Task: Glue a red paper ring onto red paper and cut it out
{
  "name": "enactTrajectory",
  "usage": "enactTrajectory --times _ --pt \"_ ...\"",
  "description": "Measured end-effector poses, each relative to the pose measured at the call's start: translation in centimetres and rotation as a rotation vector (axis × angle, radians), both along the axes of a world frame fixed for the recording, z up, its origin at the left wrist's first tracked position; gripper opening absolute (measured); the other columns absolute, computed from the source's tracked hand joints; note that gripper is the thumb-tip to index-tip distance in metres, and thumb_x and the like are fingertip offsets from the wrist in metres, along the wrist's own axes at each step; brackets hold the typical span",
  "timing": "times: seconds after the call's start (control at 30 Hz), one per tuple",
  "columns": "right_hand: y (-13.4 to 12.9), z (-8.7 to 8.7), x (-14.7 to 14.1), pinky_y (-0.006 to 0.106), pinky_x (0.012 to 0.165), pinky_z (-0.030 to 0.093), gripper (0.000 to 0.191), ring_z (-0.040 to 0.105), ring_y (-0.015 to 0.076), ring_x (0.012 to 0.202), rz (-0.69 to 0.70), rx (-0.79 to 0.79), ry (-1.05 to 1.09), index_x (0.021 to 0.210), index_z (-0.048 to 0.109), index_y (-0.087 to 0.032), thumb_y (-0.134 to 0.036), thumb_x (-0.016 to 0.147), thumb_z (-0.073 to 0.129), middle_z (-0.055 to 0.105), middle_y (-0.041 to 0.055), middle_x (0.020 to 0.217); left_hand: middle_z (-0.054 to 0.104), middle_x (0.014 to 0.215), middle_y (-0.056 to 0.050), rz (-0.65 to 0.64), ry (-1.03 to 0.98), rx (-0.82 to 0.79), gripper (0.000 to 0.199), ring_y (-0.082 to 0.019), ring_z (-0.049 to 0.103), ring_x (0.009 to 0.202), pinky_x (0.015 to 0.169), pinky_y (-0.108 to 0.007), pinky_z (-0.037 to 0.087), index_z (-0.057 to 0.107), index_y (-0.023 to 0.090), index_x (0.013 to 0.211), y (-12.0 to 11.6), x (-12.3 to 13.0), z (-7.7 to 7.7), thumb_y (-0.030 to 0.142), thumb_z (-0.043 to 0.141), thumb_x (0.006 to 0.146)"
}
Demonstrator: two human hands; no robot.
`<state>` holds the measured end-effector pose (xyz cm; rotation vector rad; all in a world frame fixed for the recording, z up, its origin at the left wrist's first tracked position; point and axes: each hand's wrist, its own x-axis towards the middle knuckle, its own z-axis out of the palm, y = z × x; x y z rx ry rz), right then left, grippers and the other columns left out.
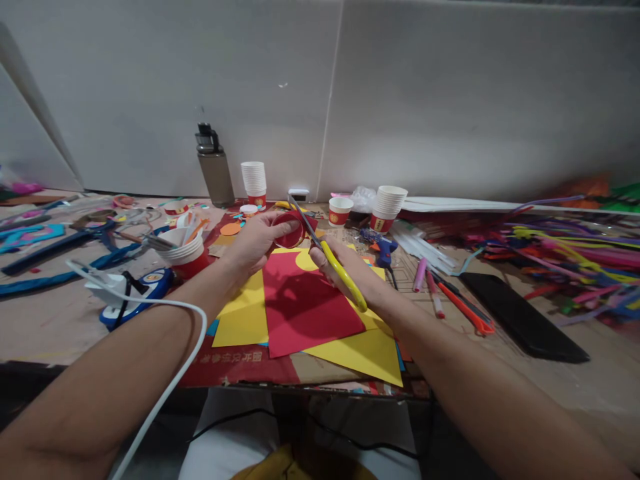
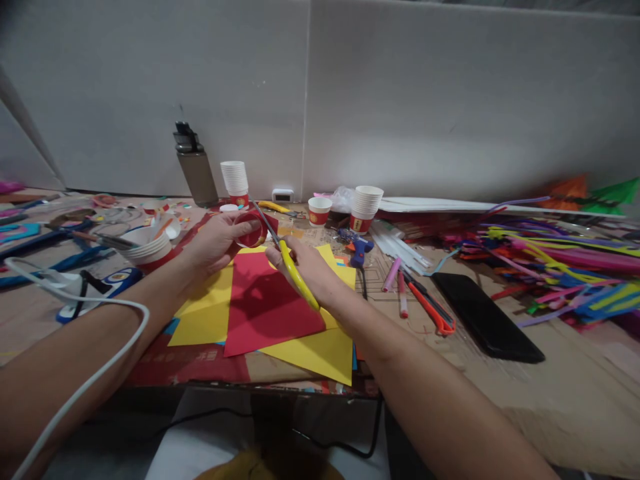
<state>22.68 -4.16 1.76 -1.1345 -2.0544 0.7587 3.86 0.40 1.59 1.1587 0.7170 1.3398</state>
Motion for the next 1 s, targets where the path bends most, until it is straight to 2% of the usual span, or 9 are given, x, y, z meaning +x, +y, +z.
enactTrajectory --times 0.1,0.4,0.57,0.73,1.0 --pt "-0.02 0.08 -0.09 0.028 0.059 0.035 0.045 0.047 0.014 0.064 0.012 -0.026 0.025 0.079 0.043 -0.022 -0.066 0.089 0.043 0.05 -0.0012 0.068 0.073 0.081 -0.006 -0.033 -0.02 -0.044 0.028 -0.013 0.064 0.071 0.072 -0.025 0.049 0.075 0.01 0.084 -0.03 -0.05 0.1 0.021 0.085 0.06" --pt "-0.2 -0.04 -0.09 0.028 0.058 0.034 0.044 0.042 0.0125 0.062 -0.021 -0.011 0.009 0.08 0.043 -0.022 -0.065 0.089 0.044 0.047 -0.0022 0.07 0.074 0.082 -0.007 -0.052 0.02 0.003 0.03 -0.014 0.065 0.075 0.072 -0.024 0.049 0.076 0.011 0.087 -0.07 -0.14 0.07 0.025 0.084 0.063" --pt "-0.13 -0.04 -0.05 0.028 0.059 0.033 0.041 0.044 0.0129 0.063 -0.016 0.003 -0.006 0.078 0.043 -0.022 -0.061 0.09 0.043 0.048 -0.0022 0.069 0.074 0.08 -0.006 -0.049 0.043 0.006 0.029 -0.014 0.065 0.074 0.073 -0.024 0.049 0.077 0.012 0.086 -0.16 -0.2 0.28 0.025 0.084 0.062" --pt "0.03 -0.04 0.05 0.028 0.058 0.031 0.041 0.043 0.0131 0.064 -0.015 0.064 -0.049 0.077 0.043 -0.021 -0.06 0.091 0.043 0.049 -0.0016 0.071 0.075 0.08 -0.007 -0.082 0.077 0.007 0.03 -0.016 0.067 0.079 0.079 -0.027 0.05 0.077 0.012 0.085 -0.16 -0.41 0.64 0.027 0.086 0.061" --pt "-0.03 -0.06 0.11 0.028 0.059 0.032 0.04 0.044 0.0129 0.064 -0.011 0.05 -0.05 0.078 0.046 -0.021 -0.059 0.092 0.043 0.05 -0.0018 0.071 0.075 0.084 -0.009 -0.087 0.11 0.015 0.031 -0.016 0.067 0.078 0.078 -0.027 0.049 0.077 0.012 0.087 -0.14 -0.84 0.7 0.028 0.085 0.061"
